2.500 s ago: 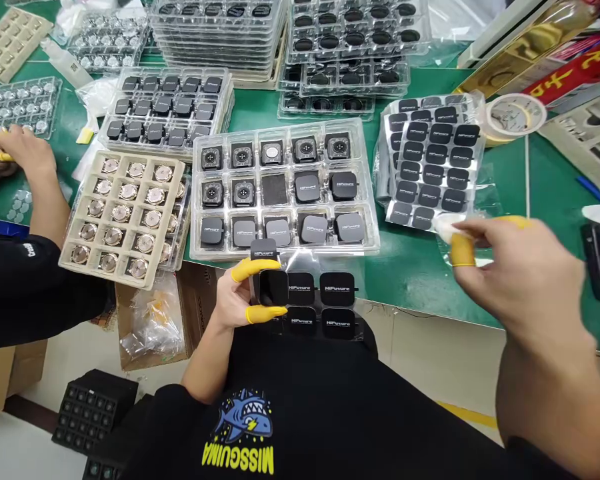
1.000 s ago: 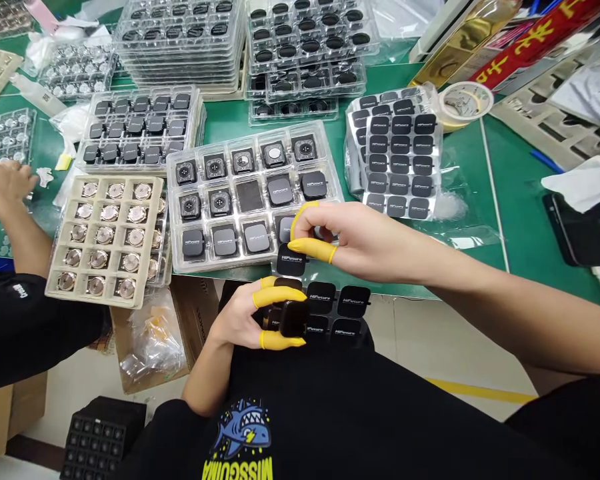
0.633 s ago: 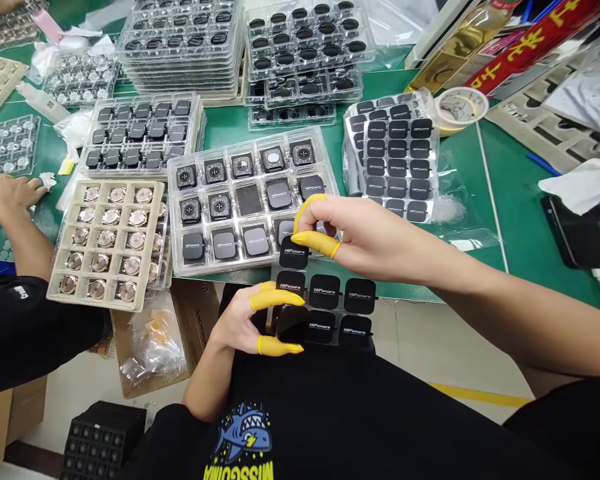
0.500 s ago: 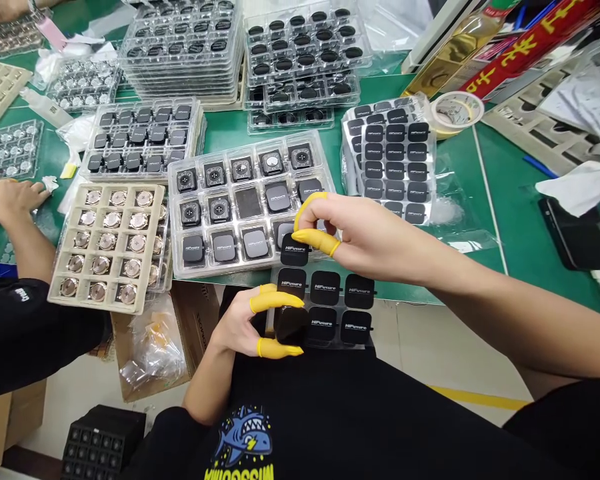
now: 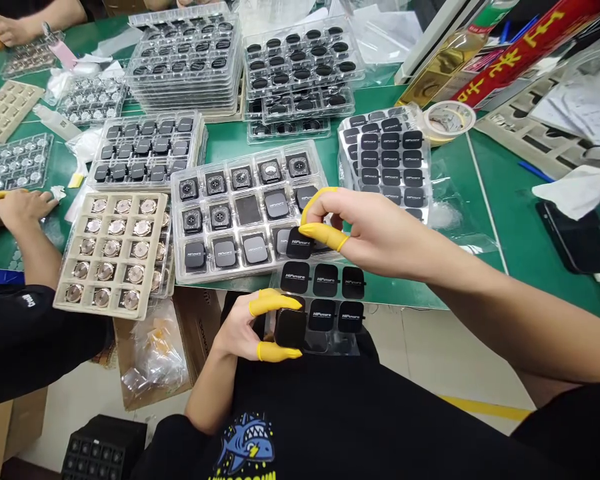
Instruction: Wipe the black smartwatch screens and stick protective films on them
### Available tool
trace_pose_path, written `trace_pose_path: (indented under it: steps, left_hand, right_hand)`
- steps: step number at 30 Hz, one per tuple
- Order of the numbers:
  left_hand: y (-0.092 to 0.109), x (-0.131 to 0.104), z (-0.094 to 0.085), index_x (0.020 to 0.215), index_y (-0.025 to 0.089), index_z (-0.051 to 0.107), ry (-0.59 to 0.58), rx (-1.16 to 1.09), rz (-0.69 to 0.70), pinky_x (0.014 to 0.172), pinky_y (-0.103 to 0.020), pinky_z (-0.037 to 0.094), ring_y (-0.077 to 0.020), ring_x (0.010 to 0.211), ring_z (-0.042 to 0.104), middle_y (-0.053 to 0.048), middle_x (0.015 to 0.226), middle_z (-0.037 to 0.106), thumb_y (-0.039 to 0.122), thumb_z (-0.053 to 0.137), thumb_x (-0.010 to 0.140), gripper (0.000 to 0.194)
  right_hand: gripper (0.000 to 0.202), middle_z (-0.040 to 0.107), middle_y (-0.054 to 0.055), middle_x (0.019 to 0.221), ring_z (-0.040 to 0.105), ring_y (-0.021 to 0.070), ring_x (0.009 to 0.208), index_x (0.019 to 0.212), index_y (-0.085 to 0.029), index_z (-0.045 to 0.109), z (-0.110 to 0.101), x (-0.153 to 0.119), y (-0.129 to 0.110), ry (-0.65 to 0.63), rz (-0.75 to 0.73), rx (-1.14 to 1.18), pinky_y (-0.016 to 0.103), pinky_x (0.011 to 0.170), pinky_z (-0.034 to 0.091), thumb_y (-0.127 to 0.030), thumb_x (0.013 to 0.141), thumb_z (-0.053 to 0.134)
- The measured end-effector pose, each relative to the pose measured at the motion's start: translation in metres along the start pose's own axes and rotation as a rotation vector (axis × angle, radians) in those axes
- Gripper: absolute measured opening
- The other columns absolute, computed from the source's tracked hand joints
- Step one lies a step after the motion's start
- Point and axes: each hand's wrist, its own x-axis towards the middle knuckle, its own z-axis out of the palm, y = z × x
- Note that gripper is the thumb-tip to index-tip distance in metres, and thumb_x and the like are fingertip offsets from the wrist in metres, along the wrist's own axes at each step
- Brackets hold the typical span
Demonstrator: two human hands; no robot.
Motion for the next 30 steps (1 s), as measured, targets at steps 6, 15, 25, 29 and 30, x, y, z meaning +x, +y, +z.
trace_pose_path:
  steps: [6,15,25,29,30]
  left_hand:
    - [-0.002,-0.001,-0.002,0.133,0.020,0.083,0.004,0.016,-0.006,0.069,-0.027,0.060,-0.0165,0.074,0.072,-0.007,0.094,0.083,0.052,0.103,0.079,0.066]
    - [-0.023,-0.009,-0.004,0.137,0.024,0.082,0.097,-0.070,-0.001,0.082,-0.034,0.066,-0.0224,0.087,0.079,-0.009,0.106,0.086,0.050,0.105,0.075,0.072]
    - [-0.021,-0.001,-0.001,0.139,0.027,0.081,0.192,-0.241,-0.087,0.090,-0.030,0.069,-0.0225,0.098,0.084,-0.007,0.113,0.084,0.041,0.107,0.075,0.071]
    - [-0.021,0.002,0.001,0.141,0.030,0.080,0.204,-0.255,-0.068,0.093,-0.030,0.070,-0.0221,0.100,0.085,-0.006,0.117,0.086,0.037,0.106,0.076,0.071]
    - [-0.021,0.002,0.001,0.142,0.030,0.080,0.209,-0.256,-0.073,0.093,-0.031,0.070,-0.0219,0.101,0.085,-0.005,0.118,0.086,0.036,0.106,0.076,0.071]
  right_hand:
    - [0.026,0.073,0.006,0.096,0.061,0.0246,0.082,0.090,-0.027,0.063,-0.013,0.001,0.001,0.061,0.049,0.083,0.041,0.074,0.045,-0.048,0.102,0.071]
    - [0.024,0.075,0.005,0.108,0.067,0.0234,0.095,0.093,-0.027,0.071,-0.028,-0.013,-0.036,-0.217,-0.040,0.363,0.041,0.084,0.053,-0.047,0.107,0.072]
    - [0.040,0.071,0.006,0.099,0.061,0.0218,0.086,0.088,-0.024,0.068,-0.002,-0.006,-0.044,-0.411,0.020,0.366,0.037,0.072,0.046,-0.060,0.106,0.073]
    - [0.049,0.071,0.007,0.099,0.060,0.0220,0.085,0.087,-0.023,0.068,0.002,-0.003,-0.044,-0.423,0.056,0.358,0.037,0.071,0.046,-0.069,0.104,0.072]
    - [0.050,0.071,0.007,0.098,0.059,0.0219,0.084,0.087,-0.023,0.068,0.002,-0.003,-0.044,-0.425,0.062,0.357,0.037,0.071,0.045,-0.071,0.104,0.072]
